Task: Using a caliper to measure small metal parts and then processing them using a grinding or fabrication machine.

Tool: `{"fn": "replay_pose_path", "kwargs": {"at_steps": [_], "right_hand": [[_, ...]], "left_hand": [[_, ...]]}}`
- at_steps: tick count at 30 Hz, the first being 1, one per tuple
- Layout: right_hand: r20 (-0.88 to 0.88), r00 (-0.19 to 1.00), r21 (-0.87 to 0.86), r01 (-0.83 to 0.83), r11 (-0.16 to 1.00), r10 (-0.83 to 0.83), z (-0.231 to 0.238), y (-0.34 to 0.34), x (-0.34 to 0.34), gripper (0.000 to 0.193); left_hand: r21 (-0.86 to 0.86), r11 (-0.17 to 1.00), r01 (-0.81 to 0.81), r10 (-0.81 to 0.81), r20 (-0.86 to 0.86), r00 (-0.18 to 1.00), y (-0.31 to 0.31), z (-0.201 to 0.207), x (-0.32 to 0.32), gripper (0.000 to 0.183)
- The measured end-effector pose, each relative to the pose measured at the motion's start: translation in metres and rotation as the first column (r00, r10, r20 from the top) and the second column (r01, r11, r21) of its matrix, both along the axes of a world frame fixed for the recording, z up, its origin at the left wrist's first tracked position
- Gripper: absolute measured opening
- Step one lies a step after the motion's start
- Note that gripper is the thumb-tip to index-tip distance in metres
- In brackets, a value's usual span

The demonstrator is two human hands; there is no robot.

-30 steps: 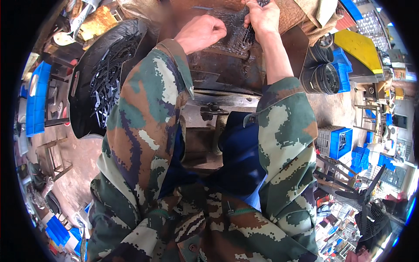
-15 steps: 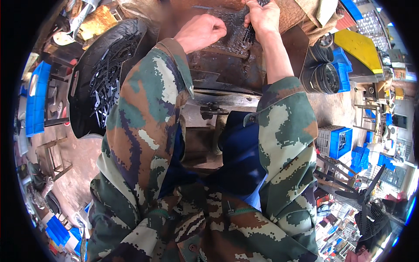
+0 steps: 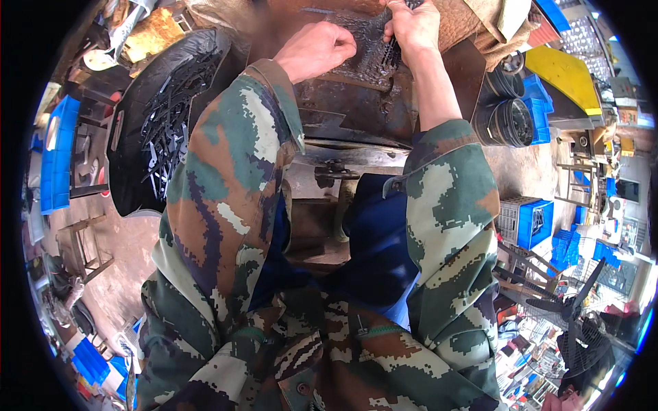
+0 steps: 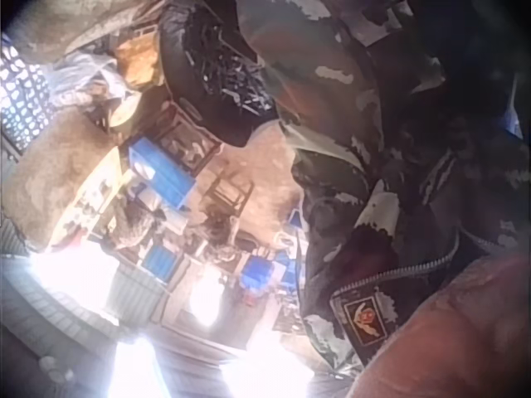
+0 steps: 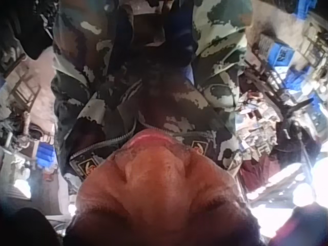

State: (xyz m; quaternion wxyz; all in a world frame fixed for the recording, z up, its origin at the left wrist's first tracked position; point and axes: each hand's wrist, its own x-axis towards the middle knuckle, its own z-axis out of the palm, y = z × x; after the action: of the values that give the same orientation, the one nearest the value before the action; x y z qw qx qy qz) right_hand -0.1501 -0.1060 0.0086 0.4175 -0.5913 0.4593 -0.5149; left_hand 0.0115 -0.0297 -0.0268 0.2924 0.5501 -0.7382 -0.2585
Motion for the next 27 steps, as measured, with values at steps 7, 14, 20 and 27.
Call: {"fn": "replay_pose_path", "kwargs": {"at_steps": [7, 14, 20, 27], "right_hand": [[0.009, 1.000, 0.008, 0.003, 1.000, -0.003, -0.001, 0.002, 0.002, 0.018], [0.000, 1.000, 0.029, 0.015, 0.999, -0.015, 0.002, 0.004, 0.001, 0.018], [-0.016, 0.999, 0.020, 0.028, 0.999, -0.028, 0.000, -0.002, -0.011, 0.017], [-0.052, 0.994, -0.019, 0.098, 0.995, -0.099, -0.010, -0.013, -0.026, 0.021]], "left_hand": [[-0.021, 1.000, 0.006, -0.007, -0.013, 1.000, 0.000, -0.005, 0.002, 0.025], [-0.016, 1.000, -0.001, 0.001, -0.017, 1.000, -0.001, -0.007, 0.000, 0.025], [-0.057, 0.998, 0.031, -0.032, -0.021, 0.999, -0.013, -0.013, -0.010, 0.025], [-0.112, 0.992, 0.053, -0.059, -0.052, 0.997, -0.019, -0.015, -0.027, 0.024]]}}
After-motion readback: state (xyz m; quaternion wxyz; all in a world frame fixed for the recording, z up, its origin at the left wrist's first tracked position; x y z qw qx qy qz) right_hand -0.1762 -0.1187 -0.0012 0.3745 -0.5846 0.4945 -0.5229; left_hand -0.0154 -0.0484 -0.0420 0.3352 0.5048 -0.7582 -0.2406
